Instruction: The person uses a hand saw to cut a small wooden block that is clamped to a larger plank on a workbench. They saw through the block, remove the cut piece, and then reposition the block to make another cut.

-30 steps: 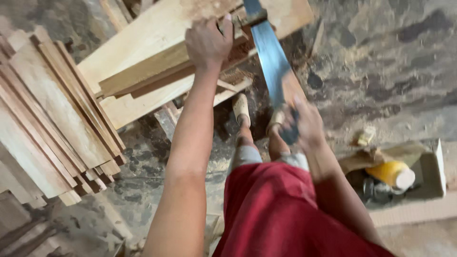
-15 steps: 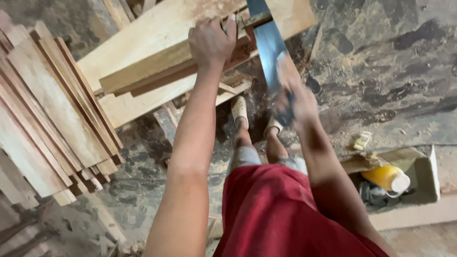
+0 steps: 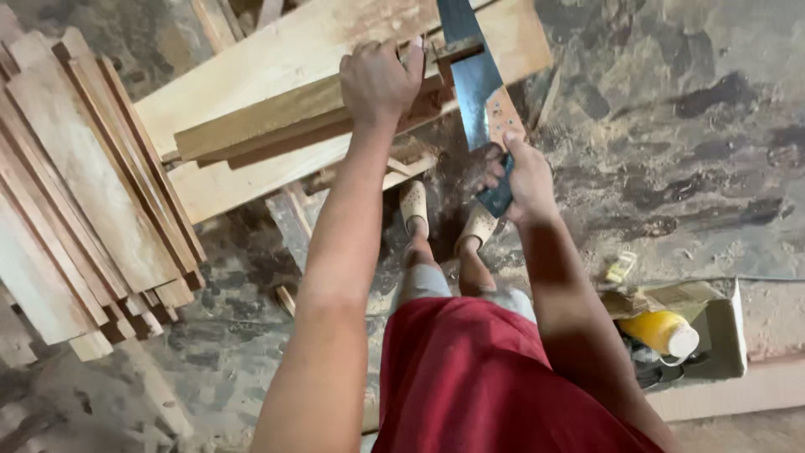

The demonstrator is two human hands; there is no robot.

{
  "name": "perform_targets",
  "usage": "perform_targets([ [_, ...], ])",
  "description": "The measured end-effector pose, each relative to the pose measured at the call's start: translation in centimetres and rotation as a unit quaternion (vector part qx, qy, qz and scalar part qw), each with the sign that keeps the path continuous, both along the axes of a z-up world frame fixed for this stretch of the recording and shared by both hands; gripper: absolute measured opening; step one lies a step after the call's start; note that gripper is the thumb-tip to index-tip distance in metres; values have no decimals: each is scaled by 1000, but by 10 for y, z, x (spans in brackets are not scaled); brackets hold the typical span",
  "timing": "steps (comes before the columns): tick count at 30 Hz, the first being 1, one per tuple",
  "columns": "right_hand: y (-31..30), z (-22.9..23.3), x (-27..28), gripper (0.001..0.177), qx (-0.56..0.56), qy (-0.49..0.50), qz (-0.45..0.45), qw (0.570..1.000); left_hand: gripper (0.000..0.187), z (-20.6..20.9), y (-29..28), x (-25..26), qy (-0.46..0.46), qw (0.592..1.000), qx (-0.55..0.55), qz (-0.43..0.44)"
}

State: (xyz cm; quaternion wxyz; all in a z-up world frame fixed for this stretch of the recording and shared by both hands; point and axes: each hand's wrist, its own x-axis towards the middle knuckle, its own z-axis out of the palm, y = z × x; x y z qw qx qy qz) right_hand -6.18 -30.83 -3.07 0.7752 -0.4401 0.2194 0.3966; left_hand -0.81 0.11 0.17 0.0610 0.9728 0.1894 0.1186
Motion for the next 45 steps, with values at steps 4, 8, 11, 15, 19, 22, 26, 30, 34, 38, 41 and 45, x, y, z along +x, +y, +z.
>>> perform_targets([
  [4,-32,38,-27,36,-24,-35,32,999,70,-5,-8,8,29,999,-45,-10],
  [8,-74,49,-72,43,-61,-25,97,993,69,-10,5,0,4,1000,-6,-27],
  [11,-86,24,-84,34,-42,59,23,997,69,-8,-3,13,6,998,-55,8],
  [15,-82,-1,-67,16,82,128,-84,985,64,30,1,24,-44,998,-35,7],
  [19,-104,42,-79,16,-108,-71,31,991,65,53,-27,19,-92,993,-70,-32],
  [22,-68,51,-70,20,-36,63,-9,997,61,36,-19,-4,-85,996,28,-8],
  [26,-2,25,-15,26,8,27,-16,999,59,-2,-11,-6,1,1000,-3,-21],
  [30,-2,43,-19,31,15,3,-2,1000,61,-10,-2,-8,5,999,-22,-31],
  [34,-42,97,-44,24,-43,82,22,995,61,-10,-7,-6,-7,1000,0,-21],
  [38,-6,80,-22,26,-85,31,15,996,67,-16,-6,-9,-1,1000,-10,-19],
  [41,22,41,13,29,2,39,-2,999,66,-12,1,3,35,997,-61,-10],
  [45,-32,54,-37,43,-65,-81,111,988,68,-14,-5,-5,25,999,-24,-15],
])
